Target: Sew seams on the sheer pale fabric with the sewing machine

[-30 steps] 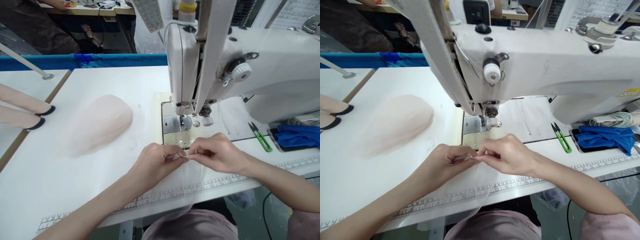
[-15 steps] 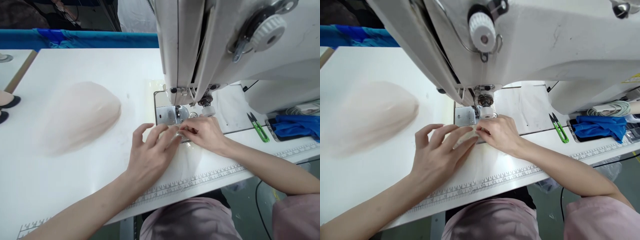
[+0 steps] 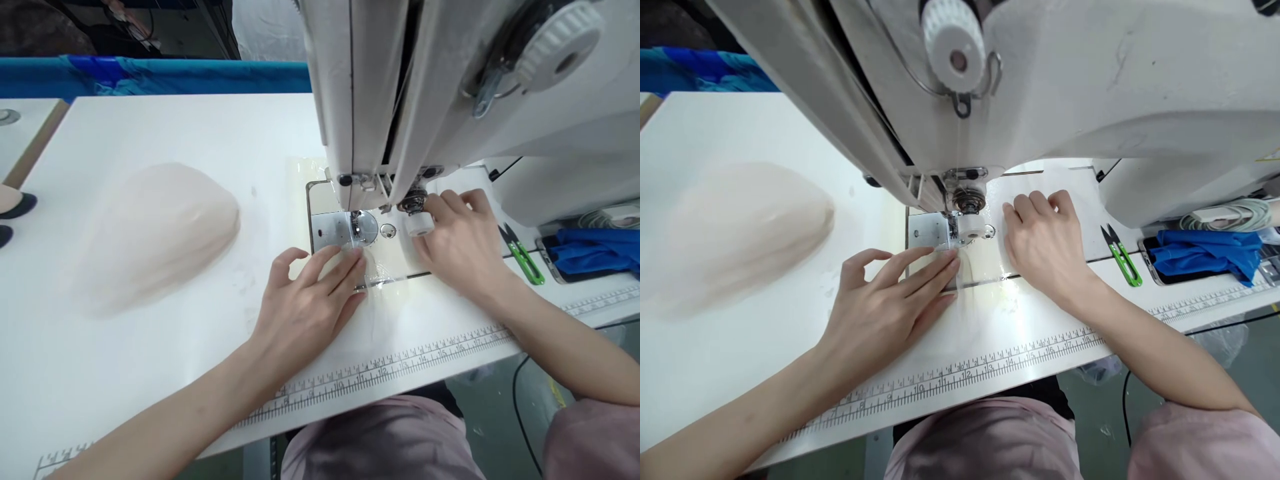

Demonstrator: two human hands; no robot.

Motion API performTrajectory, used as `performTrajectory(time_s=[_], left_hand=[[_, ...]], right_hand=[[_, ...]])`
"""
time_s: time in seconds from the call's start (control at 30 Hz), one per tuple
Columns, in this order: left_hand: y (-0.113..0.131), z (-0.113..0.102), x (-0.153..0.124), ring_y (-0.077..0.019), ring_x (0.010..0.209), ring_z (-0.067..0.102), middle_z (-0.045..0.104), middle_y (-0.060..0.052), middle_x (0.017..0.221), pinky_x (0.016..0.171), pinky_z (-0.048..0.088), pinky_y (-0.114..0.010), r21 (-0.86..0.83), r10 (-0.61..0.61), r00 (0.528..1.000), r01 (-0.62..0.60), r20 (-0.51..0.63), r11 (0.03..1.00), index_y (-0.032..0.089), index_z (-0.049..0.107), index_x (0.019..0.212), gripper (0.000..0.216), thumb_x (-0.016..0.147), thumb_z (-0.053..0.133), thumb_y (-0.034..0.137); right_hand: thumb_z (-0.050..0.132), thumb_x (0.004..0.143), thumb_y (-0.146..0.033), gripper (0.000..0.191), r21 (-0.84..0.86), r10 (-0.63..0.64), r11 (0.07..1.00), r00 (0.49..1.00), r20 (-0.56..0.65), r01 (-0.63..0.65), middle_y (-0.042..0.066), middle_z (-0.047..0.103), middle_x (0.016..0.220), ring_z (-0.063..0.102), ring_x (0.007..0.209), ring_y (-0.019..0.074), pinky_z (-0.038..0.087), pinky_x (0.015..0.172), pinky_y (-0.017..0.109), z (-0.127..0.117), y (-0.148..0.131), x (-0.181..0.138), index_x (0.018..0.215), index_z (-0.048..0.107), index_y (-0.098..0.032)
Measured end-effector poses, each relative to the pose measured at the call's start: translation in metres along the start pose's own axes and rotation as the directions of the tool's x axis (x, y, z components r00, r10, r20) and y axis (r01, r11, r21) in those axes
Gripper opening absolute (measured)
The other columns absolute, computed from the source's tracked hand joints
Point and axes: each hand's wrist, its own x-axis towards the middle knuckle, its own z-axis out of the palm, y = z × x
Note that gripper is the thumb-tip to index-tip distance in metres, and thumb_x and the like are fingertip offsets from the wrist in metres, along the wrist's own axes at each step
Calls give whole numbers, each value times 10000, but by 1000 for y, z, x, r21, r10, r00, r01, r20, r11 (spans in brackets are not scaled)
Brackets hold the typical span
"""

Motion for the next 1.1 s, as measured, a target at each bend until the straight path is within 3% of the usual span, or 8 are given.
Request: performTrajectory(time_s=[0.2, 0.53, 1.1], left_hand=[[-4, 4, 6, -232, 1175, 579, 661, 34, 1237, 894, 351, -438, 15, -13, 1000, 13, 20, 1000, 203, 585, 1246, 313, 947, 531, 278], [-2, 2, 7, -267, 1213, 554, 646, -62, 1261, 912, 331, -468, 55, -46, 996, 42, 74, 998, 187, 551, 1302, 382, 948, 516, 329], [-1, 7, 8, -242, 1191, 573, 646, -46, 1263, 909, 344, -441, 78, -81, 996, 78, 37, 994, 200, 576, 1274, 362, 950, 504, 345]], right_hand=[[413, 889, -133, 348, 142, -245, 958, 968, -49, 250, 72, 680, 958, 546, 867, 214, 305, 778, 364, 1, -19, -4, 1138, 656, -139], [434, 883, -118, 308, 72, -239, 967, 968, -72, 244, 91, 677, 1037, 539, 879, 201, 285, 777, 357, 15, -18, -3, 1076, 675, -112], [433, 893, -123, 300, 64, -219, 973, 974, -57, 222, 88, 664, 1082, 543, 929, 210, 281, 790, 359, 18, -20, -2, 1071, 675, -130]])
